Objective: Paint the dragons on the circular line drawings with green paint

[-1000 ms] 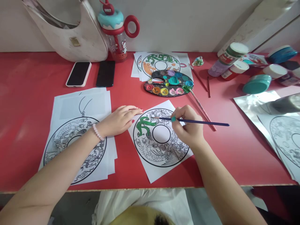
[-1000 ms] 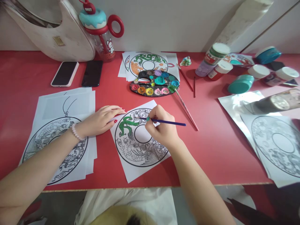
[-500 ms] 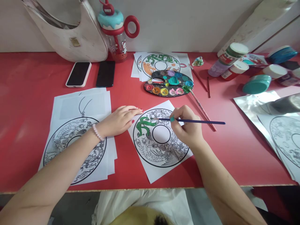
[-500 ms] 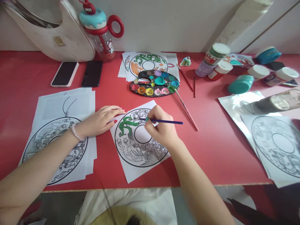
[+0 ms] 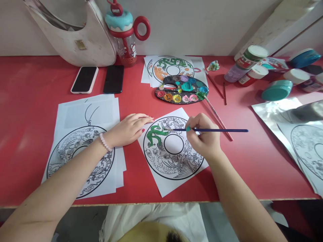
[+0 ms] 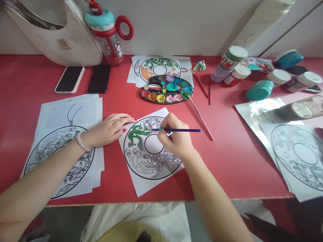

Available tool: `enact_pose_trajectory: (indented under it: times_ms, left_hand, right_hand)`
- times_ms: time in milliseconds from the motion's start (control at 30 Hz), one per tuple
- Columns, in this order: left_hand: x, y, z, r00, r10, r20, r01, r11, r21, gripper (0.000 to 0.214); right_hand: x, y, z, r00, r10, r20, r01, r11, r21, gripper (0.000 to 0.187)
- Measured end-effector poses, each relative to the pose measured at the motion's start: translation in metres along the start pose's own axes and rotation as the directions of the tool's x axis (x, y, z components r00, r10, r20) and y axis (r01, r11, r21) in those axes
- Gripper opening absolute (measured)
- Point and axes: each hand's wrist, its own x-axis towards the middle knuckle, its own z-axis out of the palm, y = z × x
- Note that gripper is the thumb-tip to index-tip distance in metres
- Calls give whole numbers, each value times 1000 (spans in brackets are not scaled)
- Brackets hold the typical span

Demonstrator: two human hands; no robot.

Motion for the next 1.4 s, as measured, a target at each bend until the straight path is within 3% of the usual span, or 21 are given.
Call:
enact_pose_trajectory:
  times_ms: [600, 767, 933, 1133, 1400]
  left_hand:
    - [0, 1, -1, 1000, -21, 18, 22, 1000, -9, 42]
    - [0, 1, 0, 1000, -17, 19, 17, 1000, -19, 42]
    - [0, 0, 0, 1000, -11, 7, 11, 1000, -12, 42]
    - [1, 1, -2, 1000, -18, 15, 19, 999, -29, 42]
    - [2, 2, -2, 999, -25, 20, 26, 999, -33, 42]
  right_hand:
    - [0, -1, -2, 1000, 5, -23, -6, 1000, -31, 24]
    - [0, 0, -2, 997, 15, -82, -17, 999, -27, 24]
    - [1, -1, -2, 1000, -2, -16, 2, 1000, -15, 24]
    - [-1, 2, -4, 995, 21, -94, -25, 999, -40, 26]
    - [2, -1, -3, 999, 2, -33, -4, 999, -54, 26]
